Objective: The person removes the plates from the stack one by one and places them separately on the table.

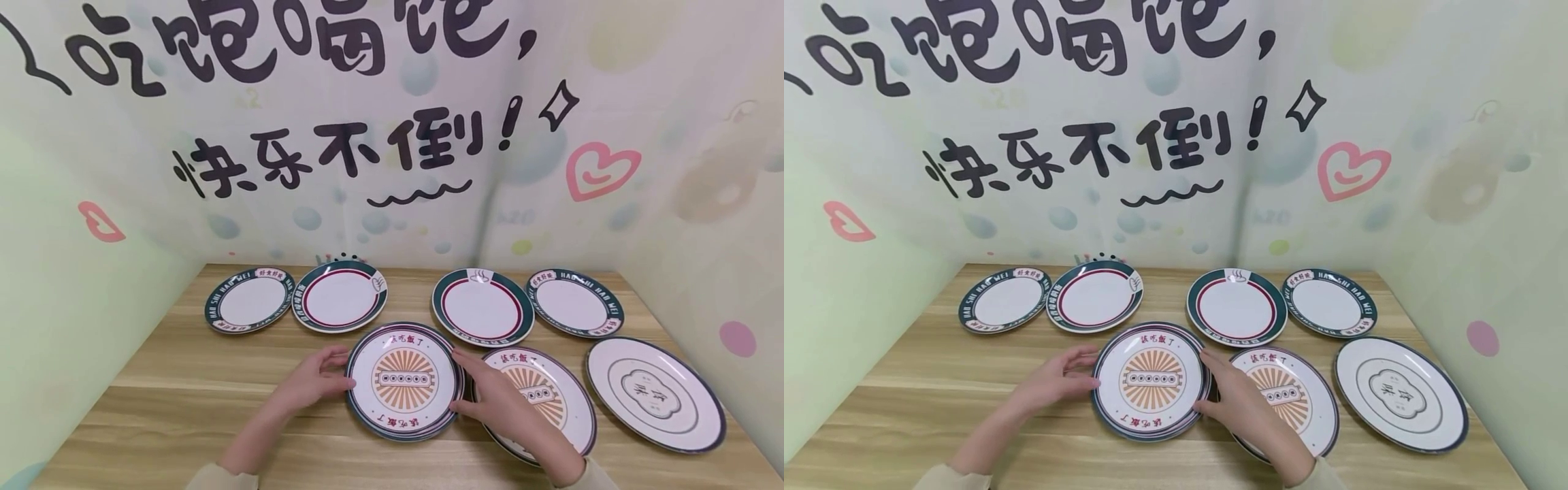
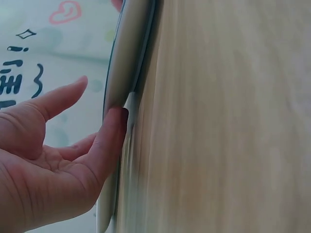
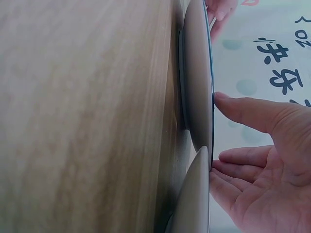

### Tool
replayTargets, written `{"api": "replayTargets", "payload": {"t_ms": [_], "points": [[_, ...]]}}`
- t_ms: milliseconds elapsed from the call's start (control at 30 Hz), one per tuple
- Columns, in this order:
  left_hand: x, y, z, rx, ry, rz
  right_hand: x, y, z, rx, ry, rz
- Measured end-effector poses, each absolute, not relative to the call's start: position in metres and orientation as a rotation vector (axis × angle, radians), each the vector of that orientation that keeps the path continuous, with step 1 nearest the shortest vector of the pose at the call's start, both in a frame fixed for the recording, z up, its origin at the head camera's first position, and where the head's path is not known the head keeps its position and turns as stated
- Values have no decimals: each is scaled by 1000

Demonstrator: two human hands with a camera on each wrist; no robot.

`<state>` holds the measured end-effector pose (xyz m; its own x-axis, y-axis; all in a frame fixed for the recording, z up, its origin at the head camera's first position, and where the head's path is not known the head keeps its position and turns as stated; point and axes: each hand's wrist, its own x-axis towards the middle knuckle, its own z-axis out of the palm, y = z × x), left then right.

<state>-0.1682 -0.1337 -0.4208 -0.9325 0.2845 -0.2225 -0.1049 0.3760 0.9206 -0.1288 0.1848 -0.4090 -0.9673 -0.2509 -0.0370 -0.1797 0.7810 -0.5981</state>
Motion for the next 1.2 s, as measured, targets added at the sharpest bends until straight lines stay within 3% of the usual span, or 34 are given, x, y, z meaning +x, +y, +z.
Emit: {"api": "replayTargets", "payload": {"t_ms": [567,1200], "points": [[-172,-113,-416,-42,2486,1420,-128,184,-408,-360,2862,-940],[-175,-139,-408,-47,2336,1534,-125,183,-408,-337,2890,-929]]}}
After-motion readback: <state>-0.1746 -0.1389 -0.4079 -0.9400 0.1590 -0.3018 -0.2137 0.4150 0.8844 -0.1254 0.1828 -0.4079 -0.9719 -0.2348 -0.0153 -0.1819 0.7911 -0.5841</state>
